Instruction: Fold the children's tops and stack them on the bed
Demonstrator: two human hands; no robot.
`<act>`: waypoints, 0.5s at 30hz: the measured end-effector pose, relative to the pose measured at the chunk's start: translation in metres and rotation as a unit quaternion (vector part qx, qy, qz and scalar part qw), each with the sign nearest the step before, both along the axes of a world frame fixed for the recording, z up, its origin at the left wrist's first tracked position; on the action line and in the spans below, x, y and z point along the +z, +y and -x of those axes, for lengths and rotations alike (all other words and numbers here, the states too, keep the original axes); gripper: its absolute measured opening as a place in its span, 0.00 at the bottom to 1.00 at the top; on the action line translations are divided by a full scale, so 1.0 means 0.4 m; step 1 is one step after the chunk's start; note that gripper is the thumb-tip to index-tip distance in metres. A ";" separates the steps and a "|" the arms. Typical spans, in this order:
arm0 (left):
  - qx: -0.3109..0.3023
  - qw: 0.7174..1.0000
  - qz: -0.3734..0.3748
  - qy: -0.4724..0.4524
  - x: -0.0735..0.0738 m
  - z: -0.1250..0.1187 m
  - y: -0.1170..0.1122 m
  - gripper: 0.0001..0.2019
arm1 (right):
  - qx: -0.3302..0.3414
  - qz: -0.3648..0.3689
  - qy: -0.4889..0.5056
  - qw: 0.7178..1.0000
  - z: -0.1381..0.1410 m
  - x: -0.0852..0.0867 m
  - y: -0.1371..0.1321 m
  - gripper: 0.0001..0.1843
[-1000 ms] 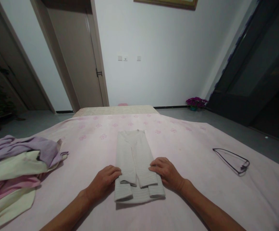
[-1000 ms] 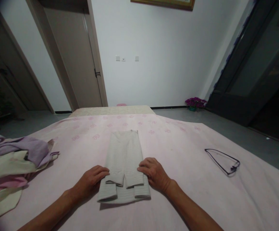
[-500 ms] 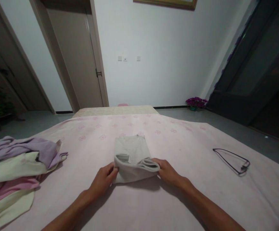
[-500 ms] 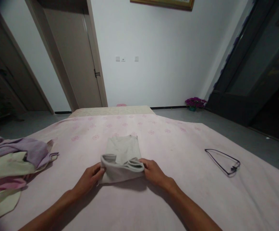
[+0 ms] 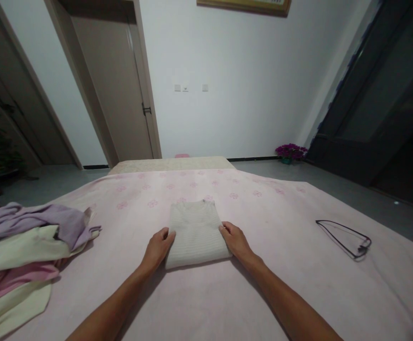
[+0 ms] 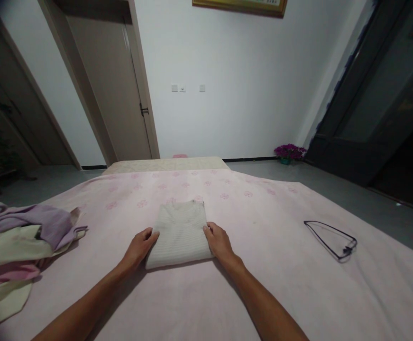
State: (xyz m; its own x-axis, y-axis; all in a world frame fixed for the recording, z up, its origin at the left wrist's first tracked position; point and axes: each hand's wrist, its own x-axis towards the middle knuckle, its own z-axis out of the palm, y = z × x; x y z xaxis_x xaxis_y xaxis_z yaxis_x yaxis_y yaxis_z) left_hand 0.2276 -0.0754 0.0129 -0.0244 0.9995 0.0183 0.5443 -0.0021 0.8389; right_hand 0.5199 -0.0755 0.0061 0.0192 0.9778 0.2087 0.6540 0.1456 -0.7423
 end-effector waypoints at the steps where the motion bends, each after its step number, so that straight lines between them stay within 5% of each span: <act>1: -0.003 0.999 -0.019 0.027 -0.005 0.000 0.001 0.17 | -0.003 -0.007 0.004 1.000 0.001 -0.004 0.001 0.17; 7: -0.003 0.991 -0.014 0.132 -0.008 0.023 -0.014 0.17 | -0.017 0.033 -0.106 0.994 -0.018 0.003 -0.011 0.17; 10: 0.012 0.982 -0.134 0.135 0.006 0.027 -0.031 0.20 | -0.047 -0.074 -0.171 0.981 -0.012 0.035 -0.024 0.19; 13: -0.061 0.950 -0.275 0.136 0.009 0.013 -0.044 0.18 | 0.004 -0.186 -0.215 0.959 0.024 0.064 -0.040 0.21; 15: -0.144 0.928 -0.301 0.165 -0.002 -0.002 -0.043 0.21 | 0.086 -0.200 -0.233 0.948 0.054 0.068 -0.046 0.25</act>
State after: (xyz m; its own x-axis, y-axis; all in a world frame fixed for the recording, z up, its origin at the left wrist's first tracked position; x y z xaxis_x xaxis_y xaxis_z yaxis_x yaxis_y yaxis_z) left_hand 0.2284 -0.0925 0.0123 0.3487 0.7700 0.5343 0.6748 -0.6019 0.4270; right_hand 0.4981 -0.0938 0.0334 -0.3186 0.7987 0.5105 0.8379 0.4891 -0.2422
